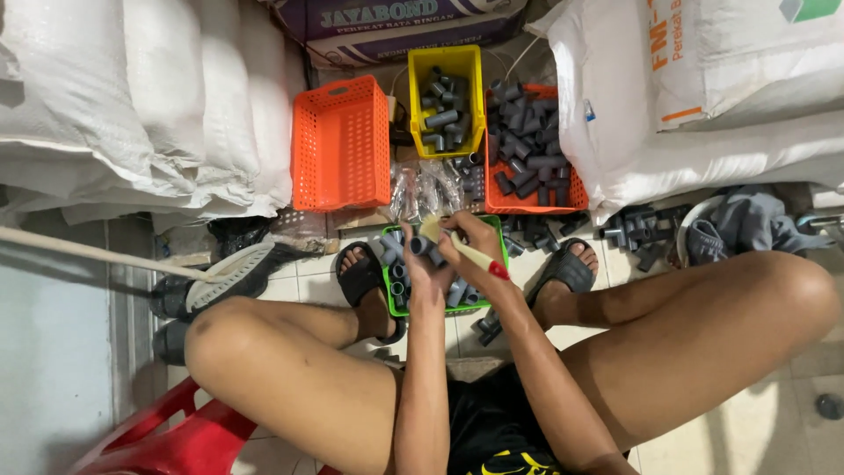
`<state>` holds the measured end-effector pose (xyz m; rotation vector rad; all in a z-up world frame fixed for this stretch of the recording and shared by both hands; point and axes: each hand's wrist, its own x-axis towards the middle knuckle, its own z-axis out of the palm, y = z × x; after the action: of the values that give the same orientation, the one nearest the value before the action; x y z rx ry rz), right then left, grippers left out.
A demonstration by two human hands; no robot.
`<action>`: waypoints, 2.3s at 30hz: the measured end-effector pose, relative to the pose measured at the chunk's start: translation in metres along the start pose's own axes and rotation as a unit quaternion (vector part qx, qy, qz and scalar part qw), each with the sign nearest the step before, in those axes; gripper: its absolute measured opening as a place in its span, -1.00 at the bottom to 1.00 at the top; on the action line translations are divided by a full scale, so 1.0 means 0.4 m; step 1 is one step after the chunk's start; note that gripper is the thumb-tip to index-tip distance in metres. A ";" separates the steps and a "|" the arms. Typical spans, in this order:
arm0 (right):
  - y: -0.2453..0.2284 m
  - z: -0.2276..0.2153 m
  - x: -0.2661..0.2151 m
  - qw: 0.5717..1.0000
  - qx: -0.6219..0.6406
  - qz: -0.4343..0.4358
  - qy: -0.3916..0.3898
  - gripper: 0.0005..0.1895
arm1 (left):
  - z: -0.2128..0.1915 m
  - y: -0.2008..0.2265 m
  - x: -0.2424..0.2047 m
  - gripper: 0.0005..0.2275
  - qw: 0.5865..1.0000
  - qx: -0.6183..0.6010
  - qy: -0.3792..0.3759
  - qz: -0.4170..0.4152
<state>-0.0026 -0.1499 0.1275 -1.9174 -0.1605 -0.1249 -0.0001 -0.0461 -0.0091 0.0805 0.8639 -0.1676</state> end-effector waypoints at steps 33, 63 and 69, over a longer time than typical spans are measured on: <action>0.029 -0.057 0.003 0.993 0.072 0.086 0.039 -0.82 | 0.120 0.024 -0.203 -0.62 0.810 0.530 -0.064 0.242; 0.104 -0.129 0.022 0.962 0.155 0.172 -0.142 -0.82 | 0.053 0.061 -0.145 -0.31 0.656 0.707 -0.104 0.243; 0.014 -0.135 0.034 0.944 0.270 0.181 -0.056 -0.87 | 0.269 0.033 -0.385 -0.40 0.710 0.632 -0.210 0.230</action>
<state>0.0112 -0.2016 0.1432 -1.3755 0.0797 0.2546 -0.0152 -0.0306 0.1779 1.4968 0.1031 -0.2684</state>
